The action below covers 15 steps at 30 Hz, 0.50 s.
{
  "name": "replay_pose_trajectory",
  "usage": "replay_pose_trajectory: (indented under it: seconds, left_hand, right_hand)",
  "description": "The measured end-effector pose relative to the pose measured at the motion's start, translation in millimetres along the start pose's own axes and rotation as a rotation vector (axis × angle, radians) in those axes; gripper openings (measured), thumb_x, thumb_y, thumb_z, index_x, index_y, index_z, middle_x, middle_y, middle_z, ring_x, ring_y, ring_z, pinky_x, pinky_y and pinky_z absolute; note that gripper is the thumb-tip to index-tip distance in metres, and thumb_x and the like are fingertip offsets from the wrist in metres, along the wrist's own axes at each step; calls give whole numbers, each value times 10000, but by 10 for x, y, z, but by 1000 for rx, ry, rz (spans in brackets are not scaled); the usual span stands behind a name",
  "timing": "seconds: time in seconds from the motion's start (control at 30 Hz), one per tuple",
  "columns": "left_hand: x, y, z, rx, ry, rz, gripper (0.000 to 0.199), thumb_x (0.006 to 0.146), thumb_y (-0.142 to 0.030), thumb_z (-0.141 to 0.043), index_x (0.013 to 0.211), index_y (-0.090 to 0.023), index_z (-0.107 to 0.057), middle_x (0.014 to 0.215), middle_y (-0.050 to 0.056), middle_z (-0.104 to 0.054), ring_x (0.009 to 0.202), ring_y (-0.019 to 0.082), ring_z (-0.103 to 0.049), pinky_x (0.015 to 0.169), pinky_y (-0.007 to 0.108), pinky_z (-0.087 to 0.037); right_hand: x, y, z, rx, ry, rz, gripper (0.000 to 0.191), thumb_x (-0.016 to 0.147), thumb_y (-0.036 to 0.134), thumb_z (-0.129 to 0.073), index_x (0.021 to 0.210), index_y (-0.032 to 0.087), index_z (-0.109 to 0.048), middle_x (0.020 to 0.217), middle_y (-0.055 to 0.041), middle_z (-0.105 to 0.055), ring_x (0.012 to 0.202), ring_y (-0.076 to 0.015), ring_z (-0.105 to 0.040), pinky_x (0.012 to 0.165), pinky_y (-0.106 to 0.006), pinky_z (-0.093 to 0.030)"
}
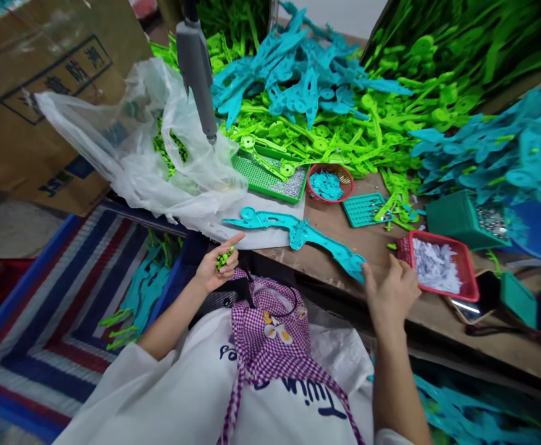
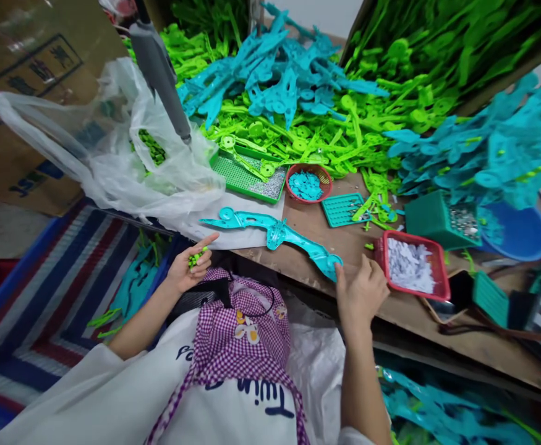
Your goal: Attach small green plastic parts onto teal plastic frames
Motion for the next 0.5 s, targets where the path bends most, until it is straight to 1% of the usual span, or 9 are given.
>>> replay_pose_trajectory:
  seconds: [0.03,0.07,0.1,0.2,0.23,0.3,0.4,0.47,0.5]
  left_hand:
    - [-2,17,-22,-16,28,3,579,809,-176,-525,1387,-135,-504,561,-68,-454,360,35,-288,326,136,-146]
    - [4,42,-50,-25,61,11,605,806,-184,-523,1407,-134,-490,548,-72,-444,355,36,-272,327,141,-145]
    - [18,74,-81,-23,98,26,633,800,-193,-525,1428,-133,-474,536,-75,-437,350,37,-257,327,145,-144]
    - [68,175,-167,66,204,82,734,779,-223,-559,1488,-126,-399,516,-74,-454,338,36,-253,330,151,-149]
    - [78,199,-179,121,229,95,766,779,-234,-575,1508,-126,-365,519,-69,-475,337,37,-270,334,152,-158]
    - [83,228,-171,240,254,105,813,791,-263,-600,1538,-143,-302,537,-54,-522,343,37,-310,347,148,-181]
    - [59,249,-112,354,253,107,859,814,-301,-618,1566,-211,-215,567,-50,-554,356,33,-345,361,137,-183]
    - [42,249,-76,378,242,87,896,828,-323,-622,1577,-263,-134,589,-57,-560,362,33,-353,364,134,-177]
    - [39,234,-56,390,229,64,906,837,-334,-621,1579,-282,-102,608,-58,-565,367,33,-358,368,134,-183]
  right_hand:
    - [-106,222,17,66,-81,61,680,835,679,-478,1164,102,-621,1190,-249,-605,1140,-380,-546,958,-553,-419]
    - [-225,463,-33,195,-85,113,596,860,637,-488,1127,126,-636,1137,-211,-631,1097,-344,-568,948,-525,-438]
    - [-344,712,-163,394,13,141,496,873,589,-522,1084,158,-645,1057,-154,-658,1000,-287,-603,893,-462,-481]
    - [-718,1474,-796,911,653,160,422,844,601,-577,894,192,-670,848,-58,-677,782,-191,-614,743,-328,-511]
    - [-800,1640,-967,1010,779,113,425,818,610,-607,848,191,-666,795,-39,-668,739,-173,-603,712,-303,-503]
    - [-887,1826,-1215,1119,944,10,418,761,601,-678,794,185,-660,734,-13,-653,693,-148,-585,688,-277,-487]
    - [-908,1858,-1353,1155,1068,-84,367,692,523,-771,781,180,-674,742,0,-662,693,-133,-586,703,-267,-482]
    - [-884,1807,-1339,1166,1067,-127,334,675,482,-792,778,185,-679,753,-1,-667,696,-131,-586,697,-266,-484]
    - [-852,1768,-1312,1178,1014,-158,321,674,470,-793,779,190,-677,756,-2,-665,689,-128,-582,676,-261,-482]
Point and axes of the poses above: each hand's wrist, its own x-axis towards the middle knuckle, its own z-axis out of the back of the hand, y = z × x, the point moved 5 cm from there along x, towards the middle knuckle
